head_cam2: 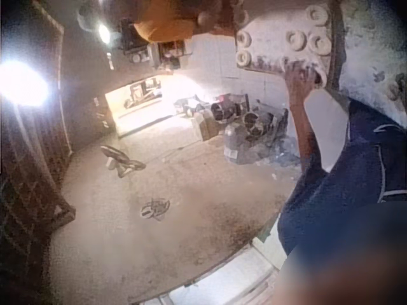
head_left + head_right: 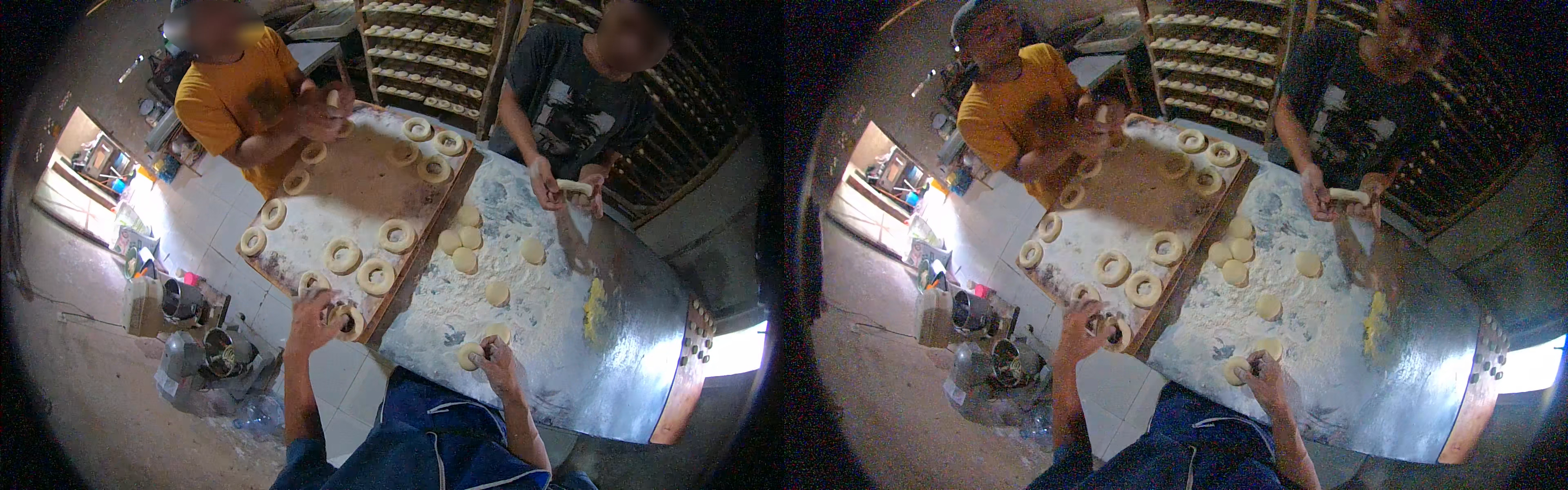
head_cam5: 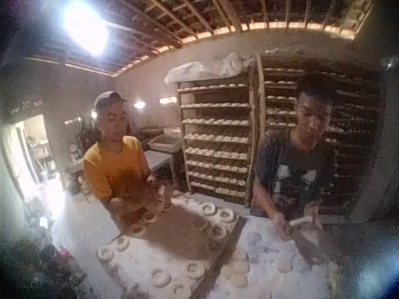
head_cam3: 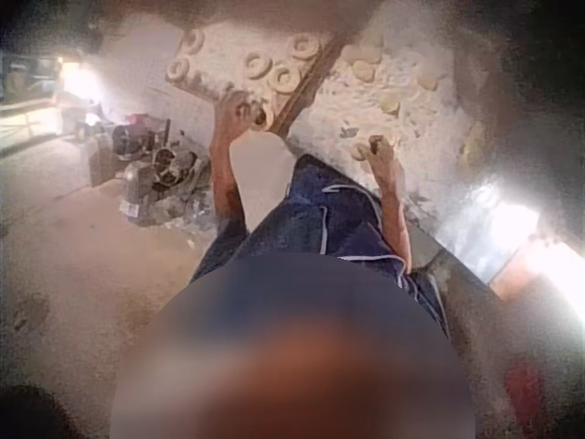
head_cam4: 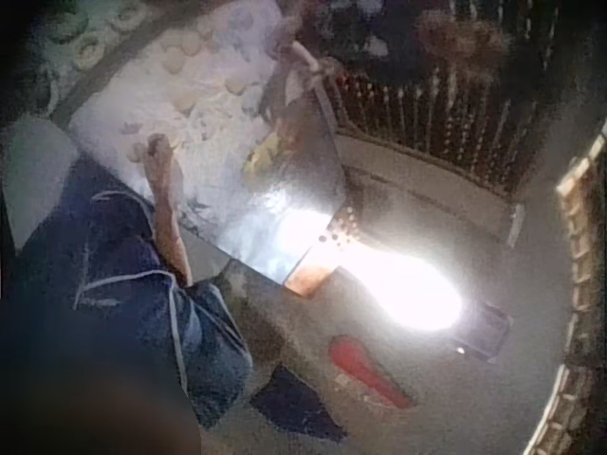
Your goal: The person shapes dough pieces into ring forms by hand and places them on a wooden board. Two coworkers also shape dough and arrange the finished rings on trays and racks.
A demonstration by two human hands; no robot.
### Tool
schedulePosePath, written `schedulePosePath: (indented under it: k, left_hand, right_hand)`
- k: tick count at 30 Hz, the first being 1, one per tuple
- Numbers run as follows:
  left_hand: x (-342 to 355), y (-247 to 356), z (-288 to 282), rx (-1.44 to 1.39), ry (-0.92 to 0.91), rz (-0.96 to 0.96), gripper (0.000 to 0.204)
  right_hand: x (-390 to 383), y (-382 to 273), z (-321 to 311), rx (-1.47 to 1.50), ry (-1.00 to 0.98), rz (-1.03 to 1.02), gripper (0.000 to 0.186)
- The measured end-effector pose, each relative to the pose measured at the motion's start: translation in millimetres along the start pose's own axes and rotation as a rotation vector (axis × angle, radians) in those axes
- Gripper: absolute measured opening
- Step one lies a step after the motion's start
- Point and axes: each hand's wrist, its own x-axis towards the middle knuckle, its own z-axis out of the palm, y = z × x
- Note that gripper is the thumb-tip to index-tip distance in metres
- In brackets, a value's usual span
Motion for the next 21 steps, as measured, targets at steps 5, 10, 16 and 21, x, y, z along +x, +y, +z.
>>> schedulePosePath:
  k: [5, 10, 16, 21]
  left_hand:
    - [-2, -14, 14, 0.123, 0.013, 0.054, 0.035]
    - [4, -6, 24, 0.252, 0.131, 0.043, 0.037]
    - [-19, -6, 19, 0.262, 0.308, -0.203, 0.047]
    - [-5, -49, 14, 0.056, 0.584, -0.214, 0.043]
  right_hand:
    - [3, -6, 11, 0.028, -0.042, 0.026, 0.027]
    - [12, -8, 15, -0.143, -0.055, -0.004, 0.027]
    - [12, -9, 18, -0.104, -0.056, 0.022, 0.030]
    - [10, -5, 18, -0.101, -0.068, 0.036, 0.026]
